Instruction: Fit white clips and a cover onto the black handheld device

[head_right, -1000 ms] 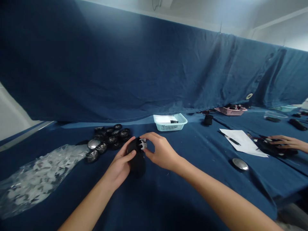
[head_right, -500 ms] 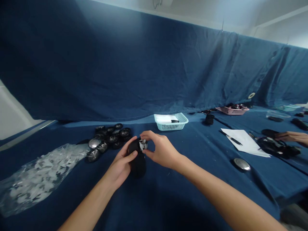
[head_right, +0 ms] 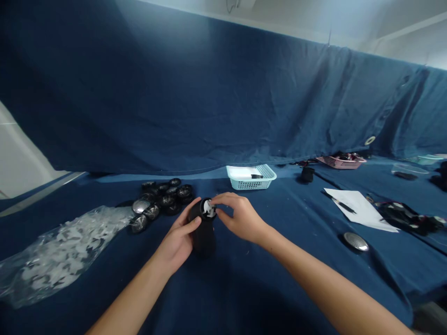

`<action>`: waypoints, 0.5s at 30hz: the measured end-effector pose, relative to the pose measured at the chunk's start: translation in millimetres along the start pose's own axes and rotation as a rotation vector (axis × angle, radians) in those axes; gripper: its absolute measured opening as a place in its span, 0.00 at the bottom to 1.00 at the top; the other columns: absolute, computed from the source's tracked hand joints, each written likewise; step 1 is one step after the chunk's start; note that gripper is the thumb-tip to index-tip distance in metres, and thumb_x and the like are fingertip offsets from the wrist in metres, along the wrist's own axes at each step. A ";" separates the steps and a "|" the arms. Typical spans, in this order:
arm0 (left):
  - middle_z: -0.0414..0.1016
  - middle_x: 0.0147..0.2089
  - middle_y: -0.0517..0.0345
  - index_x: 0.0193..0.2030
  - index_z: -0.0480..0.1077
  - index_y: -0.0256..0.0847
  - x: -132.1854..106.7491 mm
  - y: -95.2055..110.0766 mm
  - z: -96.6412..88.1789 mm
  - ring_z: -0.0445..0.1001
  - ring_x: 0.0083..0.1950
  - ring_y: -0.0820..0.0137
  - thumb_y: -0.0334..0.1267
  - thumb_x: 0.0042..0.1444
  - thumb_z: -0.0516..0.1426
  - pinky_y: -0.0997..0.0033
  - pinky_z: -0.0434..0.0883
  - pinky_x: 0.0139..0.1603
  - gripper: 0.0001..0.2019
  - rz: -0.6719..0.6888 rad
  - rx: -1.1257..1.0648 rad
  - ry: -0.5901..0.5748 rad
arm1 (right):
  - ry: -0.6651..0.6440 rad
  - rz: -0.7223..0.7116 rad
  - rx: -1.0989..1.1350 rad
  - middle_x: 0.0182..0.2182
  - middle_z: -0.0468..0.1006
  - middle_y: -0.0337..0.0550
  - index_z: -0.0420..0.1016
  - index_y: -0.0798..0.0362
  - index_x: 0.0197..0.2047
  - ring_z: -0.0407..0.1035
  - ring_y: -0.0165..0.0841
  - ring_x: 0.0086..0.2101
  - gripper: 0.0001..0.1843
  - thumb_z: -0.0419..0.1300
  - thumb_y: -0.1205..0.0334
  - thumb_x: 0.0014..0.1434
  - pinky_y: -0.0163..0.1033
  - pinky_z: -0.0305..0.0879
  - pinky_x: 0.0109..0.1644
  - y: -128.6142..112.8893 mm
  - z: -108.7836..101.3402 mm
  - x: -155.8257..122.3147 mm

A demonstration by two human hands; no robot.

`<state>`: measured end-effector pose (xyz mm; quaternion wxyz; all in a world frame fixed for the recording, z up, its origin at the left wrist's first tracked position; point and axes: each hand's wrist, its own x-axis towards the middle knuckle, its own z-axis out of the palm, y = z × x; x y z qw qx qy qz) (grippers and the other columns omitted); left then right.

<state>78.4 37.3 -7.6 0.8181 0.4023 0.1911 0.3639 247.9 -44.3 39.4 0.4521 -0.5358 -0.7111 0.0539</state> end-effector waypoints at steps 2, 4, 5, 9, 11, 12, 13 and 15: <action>0.73 0.54 0.56 0.58 0.69 0.50 -0.9 0.1 1.0 0.71 0.54 0.62 0.34 0.45 0.70 0.67 0.66 0.55 0.32 -0.001 -0.007 -0.001 | 0.042 0.058 0.042 0.42 0.80 0.44 0.79 0.51 0.45 0.74 0.36 0.44 0.11 0.61 0.67 0.59 0.44 0.70 0.51 2.2 1.6 0.0; 0.73 0.55 0.56 0.58 0.69 0.50 -1.7 0.2 1.6 0.71 0.53 0.61 0.35 0.44 0.70 0.66 0.67 0.53 0.32 -0.001 -0.009 -0.003 | 0.062 0.107 0.083 0.41 0.80 0.44 0.80 0.50 0.44 0.73 0.37 0.44 0.11 0.65 0.63 0.57 0.45 0.69 0.51 3.4 3.0 -0.5; 0.73 0.55 0.56 0.58 0.69 0.50 -1.9 0.1 1.8 0.72 0.53 0.61 0.35 0.44 0.70 0.66 0.67 0.53 0.32 0.000 -0.006 -0.003 | 0.064 0.124 0.102 0.42 0.80 0.44 0.80 0.49 0.44 0.73 0.38 0.45 0.11 0.65 0.62 0.56 0.46 0.69 0.52 3.9 3.7 -1.0; 0.73 0.54 0.56 0.58 0.69 0.51 -2.0 0.4 1.9 0.72 0.52 0.62 0.36 0.45 0.70 0.67 0.67 0.52 0.32 0.013 0.010 -0.003 | 0.098 0.199 0.150 0.45 0.79 0.45 0.82 0.47 0.43 0.72 0.40 0.47 0.12 0.68 0.57 0.54 0.49 0.68 0.53 5.7 9.1 -3.6; 0.74 0.54 0.56 0.58 0.69 0.51 -2.1 1.4 1.6 0.71 0.52 0.62 0.35 0.44 0.70 0.67 0.67 0.52 0.32 0.029 0.023 0.004 | 0.130 0.236 0.154 0.45 0.79 0.44 0.82 0.46 0.42 0.71 0.41 0.47 0.12 0.68 0.57 0.53 0.49 0.68 0.51 6.4 12.9 -4.7; 0.74 0.54 0.56 0.58 0.70 0.51 -2.2 2.2 1.4 0.71 0.52 0.62 0.35 0.44 0.70 0.67 0.66 0.53 0.32 0.038 0.031 0.006 | 0.144 0.244 0.155 0.45 0.79 0.44 0.82 0.46 0.42 0.71 0.41 0.47 0.12 0.69 0.57 0.52 0.50 0.68 0.51 6.3 14.8 -5.0; 0.74 0.54 0.56 0.58 0.70 0.50 -2.5 3.0 1.2 0.71 0.52 0.62 0.35 0.43 0.70 0.67 0.65 0.53 0.33 0.047 0.038 0.007 | 0.159 0.246 0.156 0.45 0.79 0.44 0.82 0.46 0.42 0.70 0.41 0.48 0.12 0.69 0.58 0.52 0.50 0.67 0.52 5.7 16.5 -5.0; 0.74 0.54 0.55 0.58 0.70 0.50 -3.2 4.5 0.5 0.71 0.53 0.61 0.35 0.43 0.70 0.67 0.65 0.55 0.33 0.063 0.045 -0.002 | 0.190 0.239 0.150 0.44 0.80 0.44 0.82 0.46 0.41 0.70 0.42 0.49 0.12 0.69 0.57 0.52 0.52 0.65 0.55 3.3 19.1 -4.7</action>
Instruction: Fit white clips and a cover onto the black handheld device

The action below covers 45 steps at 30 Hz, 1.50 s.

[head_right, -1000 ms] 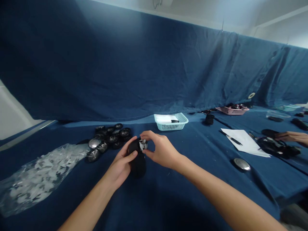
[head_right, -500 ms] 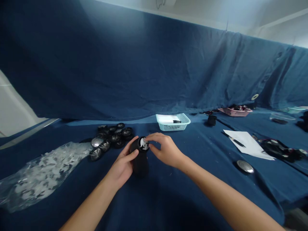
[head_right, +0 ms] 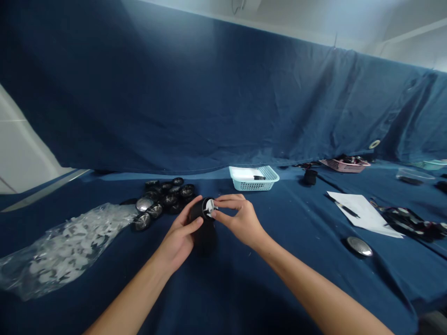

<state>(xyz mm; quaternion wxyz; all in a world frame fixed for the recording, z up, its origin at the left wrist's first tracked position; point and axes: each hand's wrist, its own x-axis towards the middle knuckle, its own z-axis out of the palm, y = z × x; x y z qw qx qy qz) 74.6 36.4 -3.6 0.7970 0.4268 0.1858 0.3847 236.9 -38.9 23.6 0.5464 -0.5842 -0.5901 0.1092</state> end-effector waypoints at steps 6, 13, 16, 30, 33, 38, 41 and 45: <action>0.74 0.55 0.56 0.59 0.68 0.51 -0.6 1.6 -1.4 0.69 0.56 0.62 0.34 0.45 0.69 0.68 0.64 0.55 0.33 0.048 -0.019 -0.005 | 0.088 0.006 -0.037 0.40 0.81 0.44 0.83 0.45 0.40 0.70 0.42 0.46 0.10 0.67 0.54 0.55 0.50 0.64 0.53 -4.5 9.6 -6.6; 0.76 0.52 0.58 0.58 0.69 0.50 0.5 2.2 -0.6 0.70 0.54 0.64 0.34 0.43 0.70 0.71 0.64 0.53 0.33 0.075 -0.018 0.030 | 0.175 0.022 -0.025 0.38 0.81 0.44 0.82 0.48 0.36 0.71 0.41 0.42 0.09 0.62 0.55 0.60 0.47 0.66 0.47 -0.3 23.1 -16.5; 0.76 0.52 0.58 0.58 0.69 0.51 1.0 1.1 -1.5 0.71 0.53 0.65 0.35 0.43 0.70 0.72 0.65 0.52 0.33 0.056 -0.029 0.029 | 0.214 -0.002 -0.044 0.41 0.79 0.45 0.80 0.48 0.41 0.71 0.41 0.44 0.08 0.63 0.57 0.58 0.44 0.66 0.43 -3.4 18.3 -11.4; 0.75 0.55 0.58 0.57 0.70 0.51 -1.3 -2.0 1.5 0.70 0.55 0.63 0.34 0.44 0.69 0.71 0.66 0.52 0.31 0.003 -0.098 0.021 | 0.026 -0.033 -0.024 0.51 0.75 0.42 0.81 0.41 0.45 0.66 0.41 0.53 0.12 0.67 0.56 0.56 0.50 0.63 0.57 2.7 2.9 -1.3; 0.75 0.54 0.58 0.59 0.69 0.51 -0.9 -2.5 0.4 0.70 0.55 0.63 0.34 0.45 0.69 0.71 0.65 0.51 0.32 0.014 -0.061 0.020 | 0.009 -0.062 -0.095 0.51 0.76 0.41 0.81 0.40 0.45 0.65 0.41 0.54 0.11 0.67 0.57 0.56 0.52 0.59 0.61 1.4 1.2 -1.2; 0.75 0.55 0.56 0.60 0.68 0.50 -1.0 -2.2 0.8 0.69 0.56 0.62 0.34 0.45 0.69 0.71 0.64 0.53 0.34 0.020 -0.038 0.014 | -0.032 -0.072 -0.159 0.55 0.73 0.40 0.82 0.41 0.44 0.64 0.42 0.55 0.11 0.67 0.57 0.56 0.53 0.61 0.60 -1.3 -3.5 2.2; 0.75 0.55 0.56 0.60 0.68 0.49 -1.4 -1.1 1.4 0.68 0.57 0.63 0.34 0.44 0.70 0.72 0.62 0.55 0.34 0.029 -0.022 0.022 | -0.047 -0.107 -0.191 0.55 0.73 0.40 0.82 0.42 0.44 0.65 0.41 0.54 0.11 0.67 0.58 0.56 0.53 0.62 0.60 -2.5 -4.3 4.1; 0.75 0.54 0.55 0.61 0.68 0.48 -1.4 -0.1 1.2 0.68 0.58 0.62 0.33 0.44 0.70 0.70 0.62 0.56 0.35 0.030 -0.019 0.031 | -0.059 -0.111 -0.206 0.55 0.73 0.39 0.82 0.42 0.44 0.65 0.41 0.54 0.10 0.66 0.60 0.56 0.53 0.62 0.59 -3.9 -5.2 5.7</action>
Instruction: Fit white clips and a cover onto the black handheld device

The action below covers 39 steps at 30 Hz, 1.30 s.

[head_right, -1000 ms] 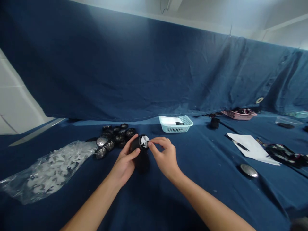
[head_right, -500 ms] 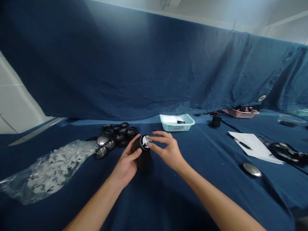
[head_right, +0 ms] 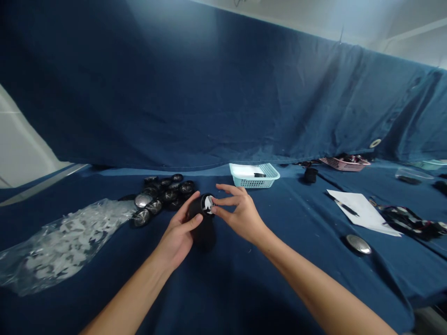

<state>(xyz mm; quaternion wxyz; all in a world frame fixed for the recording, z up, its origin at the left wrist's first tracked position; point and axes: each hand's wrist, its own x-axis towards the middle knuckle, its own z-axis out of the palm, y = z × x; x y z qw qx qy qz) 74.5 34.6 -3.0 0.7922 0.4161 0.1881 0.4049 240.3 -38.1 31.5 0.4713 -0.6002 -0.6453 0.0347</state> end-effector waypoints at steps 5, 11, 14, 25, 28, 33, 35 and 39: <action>0.75 0.54 0.55 0.61 0.67 0.49 2.0 -0.5 -1.5 0.70 0.55 0.62 0.33 0.44 0.70 0.70 0.63 0.54 0.36 -0.023 -0.003 0.000 | -0.007 0.045 0.020 0.56 0.72 0.37 0.82 0.40 0.43 0.65 0.42 0.54 0.12 0.67 0.61 0.55 0.55 0.61 0.60 0.0 -2.5 0.9; 0.76 0.52 0.56 0.61 0.67 0.48 4.1 -1.5 -3.6 0.71 0.55 0.64 0.32 0.44 0.69 0.71 0.64 0.54 0.35 0.022 0.009 0.007 | 0.091 0.151 0.124 0.54 0.74 0.40 0.83 0.41 0.42 0.64 0.42 0.55 0.09 0.65 0.58 0.57 0.54 0.60 0.61 -1.3 6.3 -3.0; 0.76 0.53 0.56 0.61 0.67 0.49 3.6 -1.8 -3.5 0.70 0.55 0.65 0.32 0.44 0.69 0.72 0.63 0.55 0.35 0.025 0.003 0.004 | 0.110 0.187 0.156 0.52 0.75 0.42 0.83 0.42 0.39 0.65 0.43 0.55 0.09 0.68 0.55 0.54 0.53 0.59 0.62 -1.4 11.9 -2.6; 0.76 0.52 0.57 0.60 0.68 0.49 5.9 -2.7 -4.5 0.71 0.52 0.67 0.32 0.44 0.70 0.74 0.65 0.50 0.35 0.024 -0.054 0.058 | 0.065 0.126 -0.004 0.54 0.73 0.40 0.82 0.42 0.42 0.64 0.42 0.53 0.14 0.59 0.65 0.57 0.56 0.59 0.60 -0.9 14.6 -17.4; 0.76 0.50 0.58 0.60 0.68 0.49 6.2 -2.3 -4.5 0.72 0.49 0.69 0.33 0.44 0.70 0.75 0.66 0.49 0.34 0.023 -0.053 0.059 | 0.072 0.000 -0.146 0.58 0.69 0.40 0.80 0.43 0.48 0.62 0.42 0.55 0.20 0.57 0.69 0.56 0.54 0.61 0.58 -9.7 17.3 -25.9; 0.76 0.50 0.58 0.60 0.68 0.49 4.9 -3.1 -4.9 0.71 0.50 0.68 0.33 0.44 0.69 0.74 0.66 0.50 0.34 0.013 -0.031 0.033 | 0.087 -0.127 -0.409 0.62 0.63 0.41 0.74 0.41 0.56 0.57 0.45 0.59 0.26 0.54 0.72 0.57 0.56 0.60 0.56 -20.3 16.8 -22.9; 0.76 0.50 0.57 0.60 0.67 0.49 5.2 -3.7 -5.5 0.71 0.50 0.68 0.33 0.44 0.69 0.73 0.66 0.50 0.34 0.008 -0.021 0.026 | 0.079 -0.071 -0.417 0.62 0.63 0.42 0.74 0.42 0.56 0.57 0.46 0.59 0.26 0.53 0.72 0.57 0.57 0.60 0.56 -18.4 15.1 -19.4; 0.76 0.51 0.57 0.60 0.67 0.50 7.2 -4.4 -7.2 0.72 0.49 0.67 0.34 0.43 0.70 0.71 0.67 0.49 0.35 0.011 -0.011 0.034 | 0.019 0.122 -0.212 0.61 0.63 0.43 0.77 0.43 0.51 0.57 0.44 0.60 0.24 0.51 0.73 0.55 0.59 0.56 0.61 -8.2 13.6 -19.7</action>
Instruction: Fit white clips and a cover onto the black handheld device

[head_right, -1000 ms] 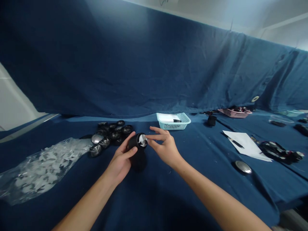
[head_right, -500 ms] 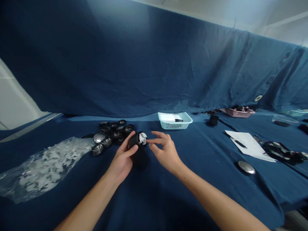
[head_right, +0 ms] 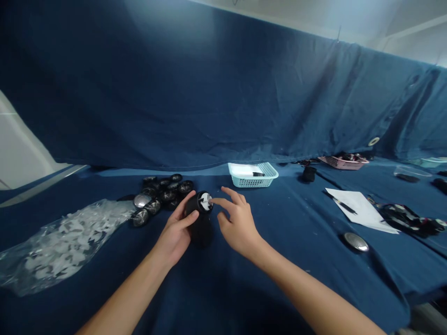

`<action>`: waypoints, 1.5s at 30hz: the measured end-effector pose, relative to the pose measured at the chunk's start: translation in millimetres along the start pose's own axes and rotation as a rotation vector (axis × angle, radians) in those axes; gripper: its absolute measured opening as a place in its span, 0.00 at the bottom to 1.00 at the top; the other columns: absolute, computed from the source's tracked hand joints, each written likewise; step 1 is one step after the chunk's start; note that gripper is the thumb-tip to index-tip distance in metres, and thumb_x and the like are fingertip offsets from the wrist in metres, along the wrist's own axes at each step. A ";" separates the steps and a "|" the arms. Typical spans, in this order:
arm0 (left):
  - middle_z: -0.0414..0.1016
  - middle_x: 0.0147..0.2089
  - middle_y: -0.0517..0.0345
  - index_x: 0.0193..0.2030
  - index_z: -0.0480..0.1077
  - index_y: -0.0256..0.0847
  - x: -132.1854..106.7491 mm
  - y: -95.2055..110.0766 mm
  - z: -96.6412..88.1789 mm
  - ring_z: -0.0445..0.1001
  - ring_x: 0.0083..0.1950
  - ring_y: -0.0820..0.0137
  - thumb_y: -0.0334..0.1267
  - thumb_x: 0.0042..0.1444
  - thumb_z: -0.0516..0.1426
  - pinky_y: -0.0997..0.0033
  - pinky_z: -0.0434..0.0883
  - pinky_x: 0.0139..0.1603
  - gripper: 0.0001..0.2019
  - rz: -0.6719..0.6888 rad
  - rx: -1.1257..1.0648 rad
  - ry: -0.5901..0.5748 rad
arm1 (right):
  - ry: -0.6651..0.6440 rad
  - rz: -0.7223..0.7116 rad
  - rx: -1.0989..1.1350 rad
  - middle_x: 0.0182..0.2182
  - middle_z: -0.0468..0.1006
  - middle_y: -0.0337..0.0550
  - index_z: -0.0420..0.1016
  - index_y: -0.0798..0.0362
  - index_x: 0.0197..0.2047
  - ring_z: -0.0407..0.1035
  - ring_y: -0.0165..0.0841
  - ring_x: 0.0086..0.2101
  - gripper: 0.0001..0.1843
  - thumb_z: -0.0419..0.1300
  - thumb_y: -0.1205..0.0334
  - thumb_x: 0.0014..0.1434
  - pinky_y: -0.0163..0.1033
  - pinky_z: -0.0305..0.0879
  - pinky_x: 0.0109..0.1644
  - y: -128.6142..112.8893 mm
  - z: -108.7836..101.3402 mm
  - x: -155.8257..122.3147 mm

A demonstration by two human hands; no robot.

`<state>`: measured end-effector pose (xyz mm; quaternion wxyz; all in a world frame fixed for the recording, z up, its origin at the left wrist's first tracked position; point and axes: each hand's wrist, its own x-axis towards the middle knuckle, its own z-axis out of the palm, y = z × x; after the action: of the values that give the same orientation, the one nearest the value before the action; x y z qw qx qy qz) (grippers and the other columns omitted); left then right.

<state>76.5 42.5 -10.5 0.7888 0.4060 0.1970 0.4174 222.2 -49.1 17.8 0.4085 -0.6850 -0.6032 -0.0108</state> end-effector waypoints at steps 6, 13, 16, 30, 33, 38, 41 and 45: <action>0.75 0.53 0.57 0.60 0.67 0.50 0.5 2.2 2.5 0.73 0.50 0.68 0.34 0.45 0.69 0.75 0.69 0.48 0.33 -0.016 0.021 0.002 | -0.077 -0.005 0.178 0.64 0.59 0.41 0.74 0.41 0.55 0.55 0.43 0.62 0.26 0.53 0.72 0.57 0.58 0.55 0.64 -2.4 -1.7 -12.6; 0.77 0.50 0.50 0.61 0.66 0.48 -2.5 7.4 11.9 0.79 0.39 0.62 0.34 0.50 0.65 0.65 0.76 0.38 0.30 -0.162 0.022 0.045 | -0.017 0.225 -0.574 0.65 0.56 0.48 0.54 0.47 0.68 0.56 0.40 0.62 0.28 0.51 0.55 0.65 0.49 0.60 0.62 86.9 -65.9 -17.6; 0.79 0.44 0.44 0.59 0.67 0.41 -3.3 8.1 12.6 0.79 0.33 0.61 0.38 0.55 0.62 0.64 0.77 0.31 0.24 -0.243 0.033 0.019 | -0.011 0.490 -0.751 0.65 0.55 0.60 0.61 0.53 0.64 0.59 0.57 0.58 0.28 0.53 0.52 0.63 0.66 0.60 0.54 155.5 -118.3 -41.6; 0.80 0.41 0.42 0.55 0.67 0.36 -4.5 4.4 11.3 0.79 0.29 0.62 0.41 0.56 0.60 0.68 0.75 0.27 0.21 -0.341 0.030 -0.011 | -0.140 0.646 -0.985 0.42 0.74 0.64 0.77 0.61 0.43 0.71 0.56 0.45 0.21 0.47 0.56 0.67 0.55 0.69 0.41 217.3 -166.7 -110.6; 0.80 0.40 0.43 0.55 0.68 0.38 -6.6 2.5 12.9 0.79 0.28 0.63 0.40 0.57 0.60 0.68 0.75 0.28 0.20 -0.331 0.030 -0.026 | -0.084 0.482 -0.920 0.44 0.74 0.58 0.75 0.57 0.48 0.71 0.49 0.45 0.22 0.45 0.53 0.69 0.52 0.69 0.45 178.1 -145.2 -88.6; 0.79 0.42 0.47 0.55 0.69 0.42 -12.3 -1.9 13.1 0.79 0.33 0.63 0.38 0.54 0.63 0.68 0.75 0.29 0.21 -0.320 0.051 -0.056 | 0.080 -0.125 -0.355 0.54 0.69 0.47 0.66 0.48 0.59 0.65 0.36 0.54 0.20 0.50 0.51 0.68 0.39 0.65 0.58 71.0 -66.2 -36.0; 0.78 0.46 0.48 0.57 0.69 0.45 -13.6 -2.8 10.9 0.79 0.37 0.63 0.38 0.54 0.63 0.69 0.76 0.29 0.23 -0.284 0.019 -0.063 | 0.146 -0.372 -0.022 0.55 0.68 0.48 0.65 0.47 0.61 0.64 0.38 0.56 0.22 0.57 0.55 0.65 0.43 0.65 0.60 21.8 -23.3 -10.5; 0.78 0.42 0.50 0.56 0.70 0.45 -10.2 -1.7 6.6 0.77 0.32 0.66 0.39 0.53 0.64 0.69 0.75 0.28 0.22 -0.247 -0.001 -0.062 | 0.091 -0.421 0.129 0.56 0.67 0.47 0.64 0.43 0.63 0.63 0.40 0.57 0.24 0.59 0.58 0.64 0.47 0.65 0.61 6.0 5.7 5.5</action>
<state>75.7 30.5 -8.3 0.8401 0.3910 0.2205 0.3045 226.0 -41.0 13.6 0.4671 -0.5153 -0.7131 -0.0882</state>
